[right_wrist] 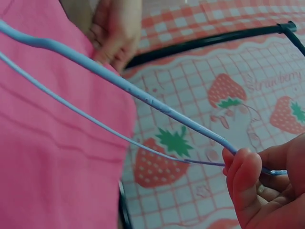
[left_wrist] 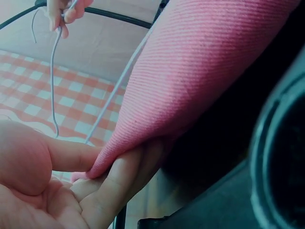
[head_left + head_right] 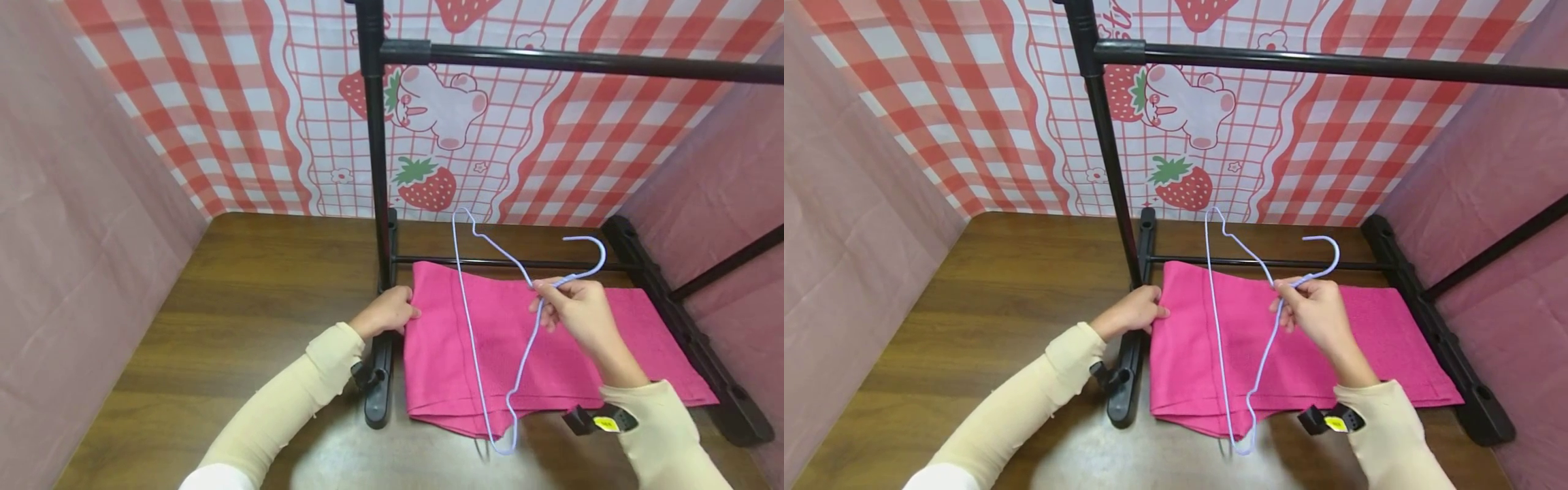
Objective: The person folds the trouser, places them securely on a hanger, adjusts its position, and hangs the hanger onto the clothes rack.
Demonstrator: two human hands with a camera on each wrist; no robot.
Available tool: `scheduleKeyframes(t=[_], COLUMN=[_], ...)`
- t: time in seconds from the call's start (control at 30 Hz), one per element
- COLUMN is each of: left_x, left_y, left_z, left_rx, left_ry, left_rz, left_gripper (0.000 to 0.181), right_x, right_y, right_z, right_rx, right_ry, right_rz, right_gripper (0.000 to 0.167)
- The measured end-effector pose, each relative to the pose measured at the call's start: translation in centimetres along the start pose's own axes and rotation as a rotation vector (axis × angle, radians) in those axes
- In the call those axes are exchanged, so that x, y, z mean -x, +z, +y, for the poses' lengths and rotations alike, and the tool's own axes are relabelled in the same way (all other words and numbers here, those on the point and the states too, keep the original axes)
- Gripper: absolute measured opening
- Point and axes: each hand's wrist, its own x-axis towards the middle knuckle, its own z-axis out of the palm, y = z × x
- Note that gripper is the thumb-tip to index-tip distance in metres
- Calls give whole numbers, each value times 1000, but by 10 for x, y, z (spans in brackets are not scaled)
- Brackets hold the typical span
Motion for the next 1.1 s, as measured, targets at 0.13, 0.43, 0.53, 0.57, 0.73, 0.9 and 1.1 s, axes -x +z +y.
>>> scheduleKeyframes(t=[0.13,0.43,0.53,0.57,0.73,0.9,1.1], left_x=[-1,1,4,5,9,7,3], left_y=[0,-7,-12,-14,-11,1,16], left_z=[1,6,10,11,19,26,34], left_rx=[6,77,102,113,163,209,284], left_ry=[-4,9,21,26,46,74,115], left_rz=[6,14,21,20,1,5,-52], left_gripper=[10,15,17,17,15,15,9], right_x=[3,8,10,11,15,17,17], right_y=[13,27,30,31,39,43,43], right_z=[3,7,6,5,7,11,11], right_rx=[9,94,112,118,151,160,169], right_ry=[11,-5,-21,-25,-29,-10,0], right_rz=[-18,-26,-20,-19,-21,-17,-3], right_gripper=[15,27,27,27,24,24,25])
